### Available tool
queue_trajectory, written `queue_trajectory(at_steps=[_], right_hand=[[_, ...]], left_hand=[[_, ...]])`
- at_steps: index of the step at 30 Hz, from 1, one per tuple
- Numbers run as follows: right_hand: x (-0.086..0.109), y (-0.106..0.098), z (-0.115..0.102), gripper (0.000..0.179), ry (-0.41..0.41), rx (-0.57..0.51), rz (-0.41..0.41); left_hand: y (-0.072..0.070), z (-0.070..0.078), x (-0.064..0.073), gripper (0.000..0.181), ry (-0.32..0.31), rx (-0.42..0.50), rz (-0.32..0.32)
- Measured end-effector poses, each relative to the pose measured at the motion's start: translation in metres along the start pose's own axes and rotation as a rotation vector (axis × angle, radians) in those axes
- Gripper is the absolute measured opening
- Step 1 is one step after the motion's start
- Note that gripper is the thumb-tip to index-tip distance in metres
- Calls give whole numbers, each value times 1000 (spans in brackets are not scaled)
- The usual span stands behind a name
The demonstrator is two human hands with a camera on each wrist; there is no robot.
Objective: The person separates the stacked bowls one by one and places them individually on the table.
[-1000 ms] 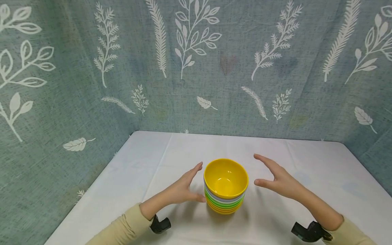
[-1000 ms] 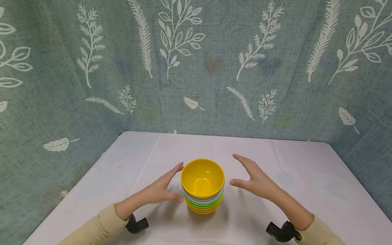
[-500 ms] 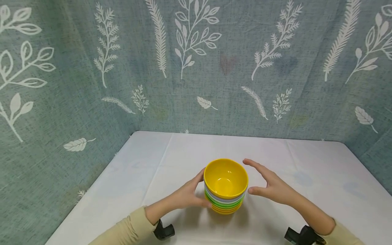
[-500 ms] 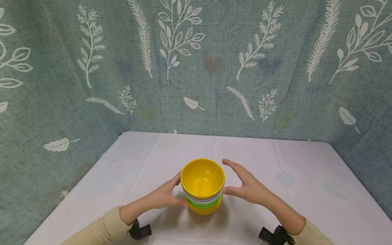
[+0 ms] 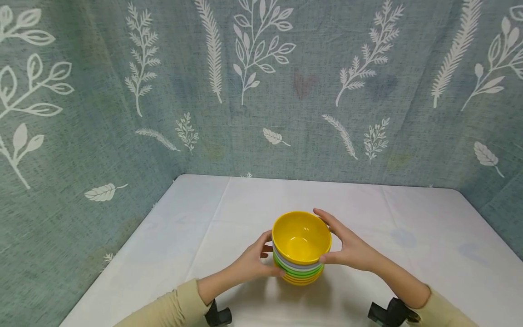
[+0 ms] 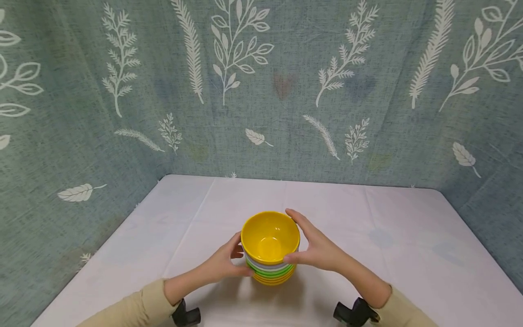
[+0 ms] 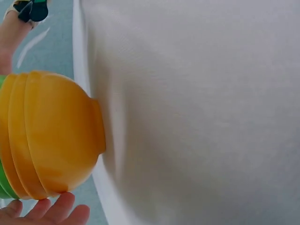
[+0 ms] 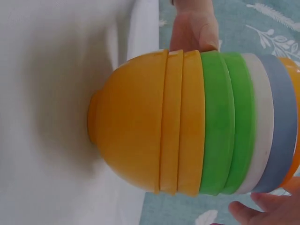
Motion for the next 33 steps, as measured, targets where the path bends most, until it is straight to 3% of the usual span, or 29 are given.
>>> queue_trajectory(at_steps=[12,26,33], right_hand=[[-5,6,1,104,27,-60,-67],[-6,9,0,97,-8,-71,-17],[-6,9,-2,97,-29,-26,6]], left_hand=[[1,-3,3,81,5,23,7],[1,-1,3,80,-1,26,21],[1,-2,3,80,-9,29,19]])
Point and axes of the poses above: each hand's wrist, its own x-axis away from the middle knuckle, its own y-axis out of the palm, z = x × y, the point moved 4 cm from there along -x, towards the middle knuckle, and after that the axes turned 10 degrees about -x, right-handed, at the moved point
